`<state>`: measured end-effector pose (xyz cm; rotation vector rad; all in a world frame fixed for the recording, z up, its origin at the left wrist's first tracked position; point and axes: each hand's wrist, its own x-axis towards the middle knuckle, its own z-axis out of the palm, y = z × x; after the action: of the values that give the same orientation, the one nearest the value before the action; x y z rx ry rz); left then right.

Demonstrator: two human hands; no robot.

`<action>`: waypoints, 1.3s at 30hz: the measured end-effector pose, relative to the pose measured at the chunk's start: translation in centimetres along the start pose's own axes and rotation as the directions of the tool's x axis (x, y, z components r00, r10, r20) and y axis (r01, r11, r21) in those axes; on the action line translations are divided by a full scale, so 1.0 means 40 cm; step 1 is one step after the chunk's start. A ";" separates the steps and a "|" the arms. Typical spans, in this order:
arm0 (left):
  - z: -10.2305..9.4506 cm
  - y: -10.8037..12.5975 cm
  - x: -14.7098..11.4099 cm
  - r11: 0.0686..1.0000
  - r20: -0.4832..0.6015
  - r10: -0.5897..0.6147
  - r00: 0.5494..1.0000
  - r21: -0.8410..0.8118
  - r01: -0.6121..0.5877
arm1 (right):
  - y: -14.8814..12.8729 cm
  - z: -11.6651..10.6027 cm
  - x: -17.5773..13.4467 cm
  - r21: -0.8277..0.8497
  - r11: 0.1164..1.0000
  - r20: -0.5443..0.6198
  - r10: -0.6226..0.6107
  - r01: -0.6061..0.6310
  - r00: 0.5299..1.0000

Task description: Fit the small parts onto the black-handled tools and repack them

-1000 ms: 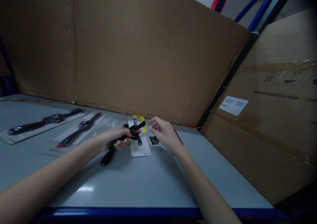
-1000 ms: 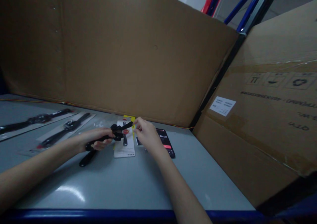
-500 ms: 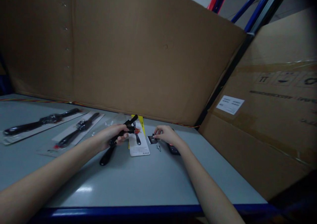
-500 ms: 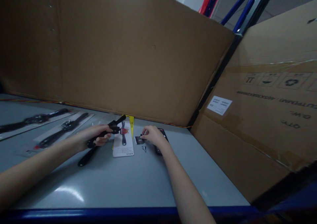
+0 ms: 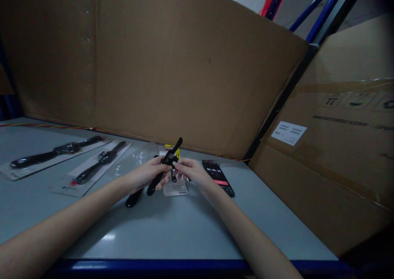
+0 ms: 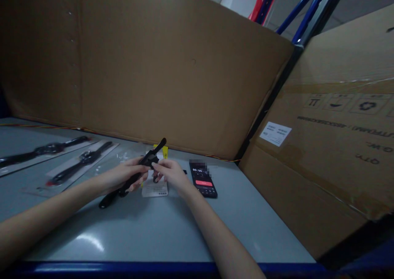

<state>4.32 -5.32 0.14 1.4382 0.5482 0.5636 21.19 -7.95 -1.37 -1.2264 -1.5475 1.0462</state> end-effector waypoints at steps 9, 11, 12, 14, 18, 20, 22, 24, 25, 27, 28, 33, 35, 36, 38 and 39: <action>0.003 0.000 -0.003 0.999 0.043 0.033 0.999 0.006 -0.034 | -0.008 -0.036 0.006 0.058 0.998 -0.107 -0.019 0.026 0.994; -0.001 0.005 -0.001 0.999 0.005 0.027 1.000 -0.030 -0.027 | -0.019 -0.072 0.004 0.009 1.000 -0.121 -0.012 0.013 0.993; -0.004 0.010 -0.001 0.999 -0.028 0.017 0.999 -0.038 -0.018 | -0.024 -0.094 0.002 -0.036 0.999 -0.119 0.000 -0.005 0.993; -0.010 0.019 0.000 0.999 -0.114 0.000 0.993 -0.041 -0.005 | -0.027 -0.138 -0.003 -0.146 0.986 -0.129 0.066 -0.085 0.989; -0.029 0.031 0.005 1.000 -0.257 -0.008 0.966 -0.002 0.008 | -0.011 -0.195 -0.007 -0.325 0.904 -0.157 0.239 -0.278 0.958; -0.039 0.031 0.008 0.999 -0.322 -0.022 0.947 0.038 0.037 | 0.004 -0.202 -0.005 -0.363 0.869 -0.140 0.306 -0.336 0.942; -0.046 0.029 0.011 0.996 -0.371 -0.035 0.928 0.069 0.065 | 0.018 -0.201 0.000 -0.384 0.845 -0.141 0.345 -0.372 0.928; -0.052 0.027 0.012 0.994 -0.387 -0.038 0.921 0.081 0.075 | 0.030 -0.199 0.005 -0.408 0.823 -0.150 0.367 -0.396 0.918; -0.055 0.025 0.013 0.994 -0.387 -0.035 0.921 0.085 0.074 | 0.035 -0.199 0.006 -0.423 0.812 -0.155 0.372 -0.402 0.915; -0.062 0.022 0.014 0.993 -0.383 -0.031 0.923 0.094 0.073 | 0.044 -0.201 0.008 -0.456 0.791 -0.155 0.380 -0.407 0.912; -0.068 0.020 0.015 0.992 -0.379 -0.031 0.925 0.099 0.074 | 0.049 -0.203 0.007 -0.474 0.780 -0.151 0.384 -0.408 0.911; -0.107 0.013 0.026 0.992 -0.369 0.000 0.929 0.119 0.047 | 0.066 -0.208 0.002 -0.558 0.725 -0.141 0.398 -0.405 0.907; -0.121 0.016 0.029 0.991 -0.388 0.007 0.922 0.125 0.045 | 0.067 -0.207 0.000 -0.587 0.703 -0.146 0.395 -0.401 0.907; -0.126 0.019 0.029 0.990 -0.402 0.004 0.916 0.130 0.053 | 0.066 -0.206 -0.002 -0.619 0.680 -0.150 0.388 -0.392 0.909; -0.135 0.029 0.027 0.986 -0.436 -0.011 0.900 0.147 0.083 | 0.061 -0.203 -0.005 -0.721 0.596 -0.163 0.349 -0.353 0.923; -0.139 0.034 0.026 0.981 -0.457 -0.012 0.890 0.165 0.098 | 0.057 -0.201 -0.006 -0.779 0.535 -0.170 0.320 -0.326 0.932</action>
<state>1.40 -0.39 1.16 1.4611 1.0337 0.8301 29.50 -7.10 -1.48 -2.2125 -1.9058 0.5068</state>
